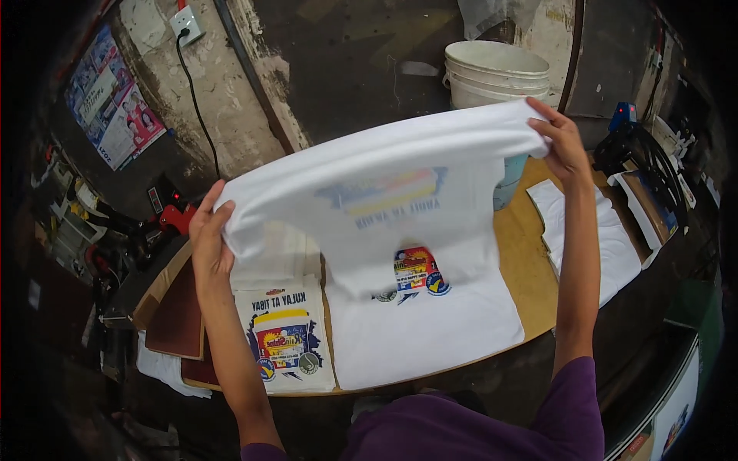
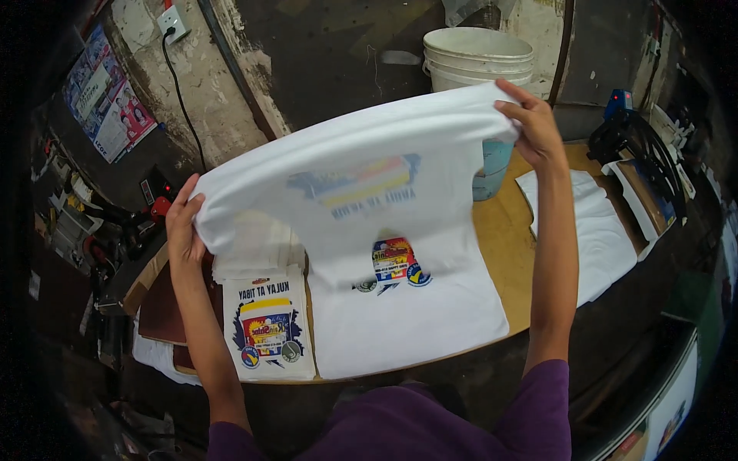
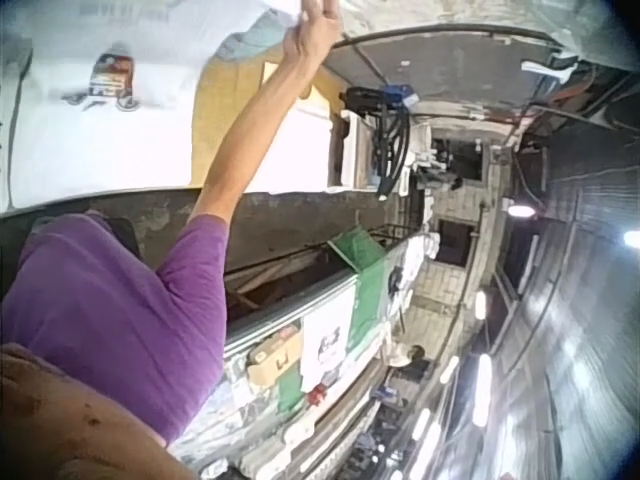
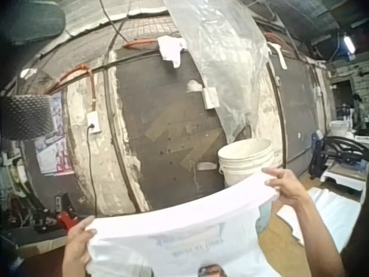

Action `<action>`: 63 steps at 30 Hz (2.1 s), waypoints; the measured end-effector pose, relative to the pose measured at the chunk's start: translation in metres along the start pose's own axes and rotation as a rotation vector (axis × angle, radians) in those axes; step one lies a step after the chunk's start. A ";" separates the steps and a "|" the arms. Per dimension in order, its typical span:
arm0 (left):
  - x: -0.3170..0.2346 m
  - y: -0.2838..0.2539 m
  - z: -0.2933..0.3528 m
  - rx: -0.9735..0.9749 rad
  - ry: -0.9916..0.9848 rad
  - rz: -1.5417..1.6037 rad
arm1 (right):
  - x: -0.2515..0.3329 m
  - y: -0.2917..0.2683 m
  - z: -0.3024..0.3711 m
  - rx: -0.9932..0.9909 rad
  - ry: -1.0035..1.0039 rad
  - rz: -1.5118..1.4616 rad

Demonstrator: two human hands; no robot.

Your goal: Using a heat press machine to apply graphic designs onto white t-shirts.

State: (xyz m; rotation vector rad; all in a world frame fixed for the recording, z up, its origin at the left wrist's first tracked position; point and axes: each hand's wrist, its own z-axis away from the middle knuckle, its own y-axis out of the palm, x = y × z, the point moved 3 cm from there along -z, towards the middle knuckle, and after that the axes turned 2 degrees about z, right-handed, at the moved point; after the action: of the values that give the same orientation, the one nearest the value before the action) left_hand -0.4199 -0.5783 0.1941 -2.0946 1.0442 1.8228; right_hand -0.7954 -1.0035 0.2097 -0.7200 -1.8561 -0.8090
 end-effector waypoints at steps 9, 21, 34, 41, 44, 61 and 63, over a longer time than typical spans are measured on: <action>0.076 -0.002 0.101 -0.034 -0.085 -0.088 | -0.059 -0.046 0.105 -0.065 0.162 0.058; 0.291 -0.074 0.194 0.010 -0.290 -0.498 | -0.254 -0.111 0.201 -0.024 0.604 0.230; 0.304 -0.124 0.252 0.155 -0.541 -0.765 | -0.289 -0.153 0.294 0.011 0.561 0.646; 0.279 -0.121 0.256 0.541 -0.413 -1.081 | -0.267 -0.161 0.296 0.250 0.567 0.799; 0.288 -0.122 0.264 0.545 -0.504 -0.967 | -0.274 -0.166 0.302 0.342 0.536 0.894; 0.309 -0.123 0.293 0.665 -0.379 -1.165 | -0.299 -0.179 0.313 0.416 0.532 1.026; 0.305 -0.117 0.295 0.699 -0.300 -1.156 | -0.305 -0.178 0.318 0.437 0.458 1.121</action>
State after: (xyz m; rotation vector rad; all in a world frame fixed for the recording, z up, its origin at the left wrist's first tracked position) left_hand -0.5838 -0.4472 -0.1926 -1.3876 0.1809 0.9221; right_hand -0.9861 -0.9027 -0.2140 -1.0062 -0.9075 0.1650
